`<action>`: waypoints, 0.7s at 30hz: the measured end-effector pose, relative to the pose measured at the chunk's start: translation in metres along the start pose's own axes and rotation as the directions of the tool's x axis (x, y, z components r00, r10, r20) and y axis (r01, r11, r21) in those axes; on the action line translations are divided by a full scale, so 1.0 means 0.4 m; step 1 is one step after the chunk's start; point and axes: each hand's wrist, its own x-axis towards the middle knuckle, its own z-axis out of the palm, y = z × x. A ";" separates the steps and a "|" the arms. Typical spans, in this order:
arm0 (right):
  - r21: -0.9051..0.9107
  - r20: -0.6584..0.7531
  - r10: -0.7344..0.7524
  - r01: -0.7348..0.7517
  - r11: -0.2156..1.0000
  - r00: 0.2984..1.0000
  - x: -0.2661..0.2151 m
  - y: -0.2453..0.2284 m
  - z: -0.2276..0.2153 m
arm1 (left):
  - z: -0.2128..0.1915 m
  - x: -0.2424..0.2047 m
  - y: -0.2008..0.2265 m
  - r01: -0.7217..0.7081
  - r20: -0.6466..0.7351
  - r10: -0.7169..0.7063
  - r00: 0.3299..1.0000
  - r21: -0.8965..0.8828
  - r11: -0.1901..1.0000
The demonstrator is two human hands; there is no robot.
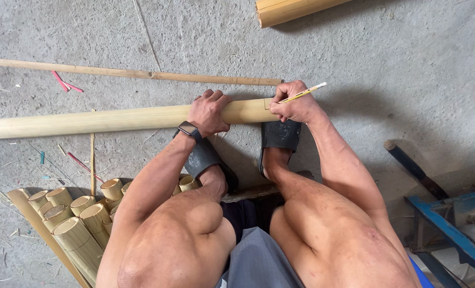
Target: The person sits on the floor and repeatedly marks bamboo poles with a pencil. They pick up each pole, place it between their legs, draw a line along its length, and set it aside. The process is repeated for multiple poles.
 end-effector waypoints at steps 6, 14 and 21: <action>0.001 0.012 -0.014 0.014 1.000 1.000 0.001 -0.006 0.000 | -0.009 0.027 -0.020 0.037 0.067 -0.033 0.997 -0.064 0.997; -0.061 0.010 -0.035 0.035 0.997 0.999 0.002 -0.006 -0.001 | -0.035 0.077 -0.045 0.107 0.232 -0.080 0.969 -0.107 0.988; -0.268 -0.017 -0.117 0.108 0.957 0.993 0.011 -0.003 0.000 | -0.084 0.102 -0.049 0.237 0.365 -0.157 0.918 -0.184 0.954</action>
